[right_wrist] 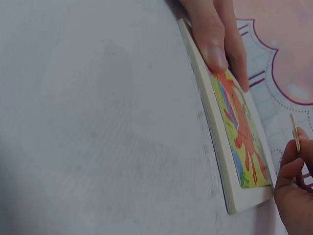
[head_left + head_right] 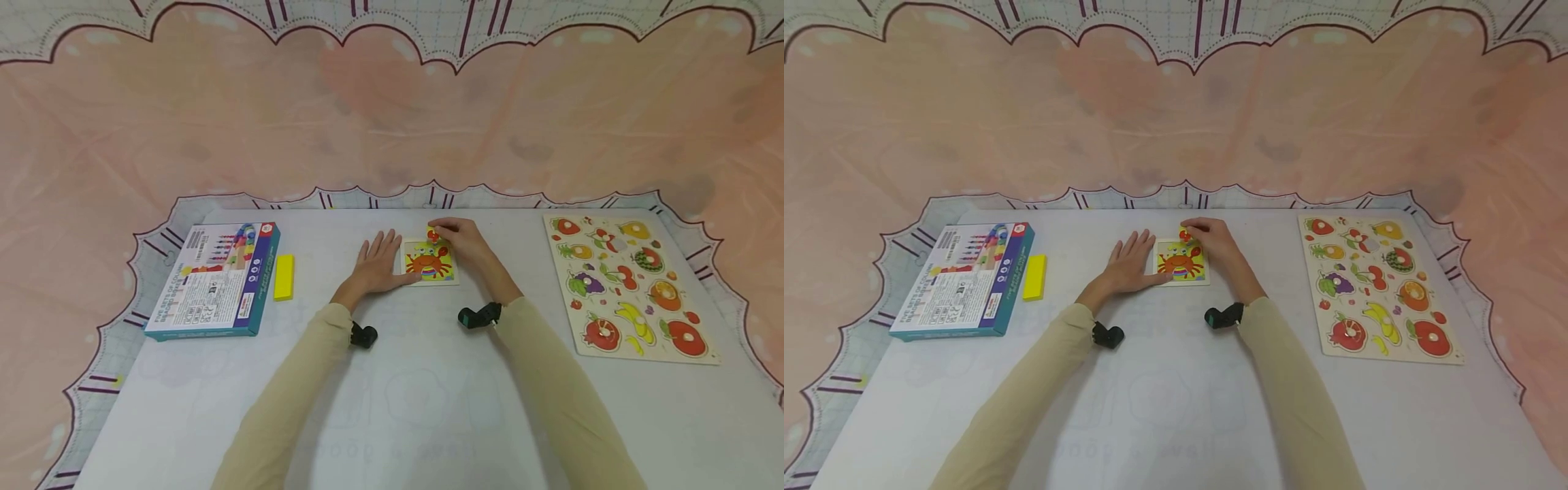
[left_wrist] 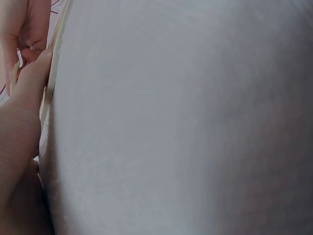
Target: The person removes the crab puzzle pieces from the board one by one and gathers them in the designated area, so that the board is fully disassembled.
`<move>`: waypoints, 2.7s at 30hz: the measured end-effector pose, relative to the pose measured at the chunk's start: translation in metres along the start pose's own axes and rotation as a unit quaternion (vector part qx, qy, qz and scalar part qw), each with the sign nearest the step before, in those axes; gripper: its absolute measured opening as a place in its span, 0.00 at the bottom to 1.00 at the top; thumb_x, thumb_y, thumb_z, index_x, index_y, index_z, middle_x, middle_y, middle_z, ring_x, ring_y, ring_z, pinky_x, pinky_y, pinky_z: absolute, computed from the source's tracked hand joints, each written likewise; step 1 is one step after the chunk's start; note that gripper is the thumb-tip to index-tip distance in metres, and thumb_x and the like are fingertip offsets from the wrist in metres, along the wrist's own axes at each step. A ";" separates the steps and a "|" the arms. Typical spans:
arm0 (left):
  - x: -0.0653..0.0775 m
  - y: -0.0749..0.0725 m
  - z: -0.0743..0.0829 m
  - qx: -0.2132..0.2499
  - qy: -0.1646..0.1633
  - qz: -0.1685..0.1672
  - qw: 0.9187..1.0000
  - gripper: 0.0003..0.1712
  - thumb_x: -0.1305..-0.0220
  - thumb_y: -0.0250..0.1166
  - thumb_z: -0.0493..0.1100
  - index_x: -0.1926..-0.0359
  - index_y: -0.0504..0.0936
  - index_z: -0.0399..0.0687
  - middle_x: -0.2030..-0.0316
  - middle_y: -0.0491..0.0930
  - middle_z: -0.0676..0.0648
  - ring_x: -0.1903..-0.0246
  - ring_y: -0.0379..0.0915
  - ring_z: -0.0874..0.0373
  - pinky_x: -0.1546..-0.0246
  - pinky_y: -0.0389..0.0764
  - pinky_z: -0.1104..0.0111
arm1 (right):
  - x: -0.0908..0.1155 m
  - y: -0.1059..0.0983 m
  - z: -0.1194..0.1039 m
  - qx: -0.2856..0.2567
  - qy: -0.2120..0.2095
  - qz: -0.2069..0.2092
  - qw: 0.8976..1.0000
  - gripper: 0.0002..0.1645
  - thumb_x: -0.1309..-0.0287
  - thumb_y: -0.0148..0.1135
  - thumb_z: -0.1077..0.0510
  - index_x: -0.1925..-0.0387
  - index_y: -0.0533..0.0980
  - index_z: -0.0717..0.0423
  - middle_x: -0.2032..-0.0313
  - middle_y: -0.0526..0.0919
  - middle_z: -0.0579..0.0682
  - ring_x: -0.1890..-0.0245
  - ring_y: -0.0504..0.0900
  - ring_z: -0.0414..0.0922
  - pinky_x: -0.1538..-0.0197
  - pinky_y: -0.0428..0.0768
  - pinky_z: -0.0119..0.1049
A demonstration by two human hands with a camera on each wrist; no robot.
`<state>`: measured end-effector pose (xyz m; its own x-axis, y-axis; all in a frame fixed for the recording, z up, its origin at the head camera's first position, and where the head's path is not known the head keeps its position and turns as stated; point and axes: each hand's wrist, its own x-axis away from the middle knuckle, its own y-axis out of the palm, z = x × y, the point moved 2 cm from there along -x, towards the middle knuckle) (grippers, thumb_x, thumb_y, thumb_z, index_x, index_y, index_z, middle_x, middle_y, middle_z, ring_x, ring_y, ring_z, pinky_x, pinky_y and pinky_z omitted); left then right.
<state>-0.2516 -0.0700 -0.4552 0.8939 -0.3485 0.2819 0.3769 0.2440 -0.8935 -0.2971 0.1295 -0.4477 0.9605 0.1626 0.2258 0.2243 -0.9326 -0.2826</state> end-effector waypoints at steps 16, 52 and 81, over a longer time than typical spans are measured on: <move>0.000 -0.001 0.000 0.002 0.002 -0.004 1.000 0.59 0.40 0.52 0.75 0.22 0.36 0.50 0.22 0.30 0.48 0.22 0.21 0.51 0.24 0.27 0.51 | 0.006 -0.021 0.006 0.077 0.001 0.020 0.997 0.19 0.29 0.49 0.57 0.45 0.77 0.62 0.41 0.76 0.59 0.46 0.72 0.50 0.36 0.74 0.42; 0.003 0.000 -0.001 0.005 0.014 -0.007 1.000 0.58 0.38 0.53 0.72 0.22 0.36 0.48 0.22 0.30 0.47 0.22 0.21 0.50 0.24 0.27 0.52 | 0.012 -0.026 0.007 0.252 -0.008 0.038 0.967 0.18 0.30 0.47 0.62 0.49 0.78 0.66 0.49 0.74 0.62 0.50 0.69 0.53 0.43 0.72 0.47; 0.001 -0.001 -0.002 0.005 0.010 -0.006 1.000 0.58 0.38 0.52 0.73 0.22 0.36 0.49 0.22 0.31 0.47 0.22 0.22 0.50 0.24 0.28 0.51 | 0.014 -0.013 -0.008 0.229 -0.086 0.052 0.968 0.18 0.32 0.55 0.56 0.47 0.77 0.61 0.54 0.73 0.60 0.55 0.71 0.52 0.53 0.74 0.39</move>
<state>-0.2520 -0.0724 -0.4547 0.8847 -0.3692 0.2847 0.3891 0.2482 -0.8871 -0.2874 0.1414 -0.4333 0.9862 0.1638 0.0260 0.1364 -0.7119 -0.6889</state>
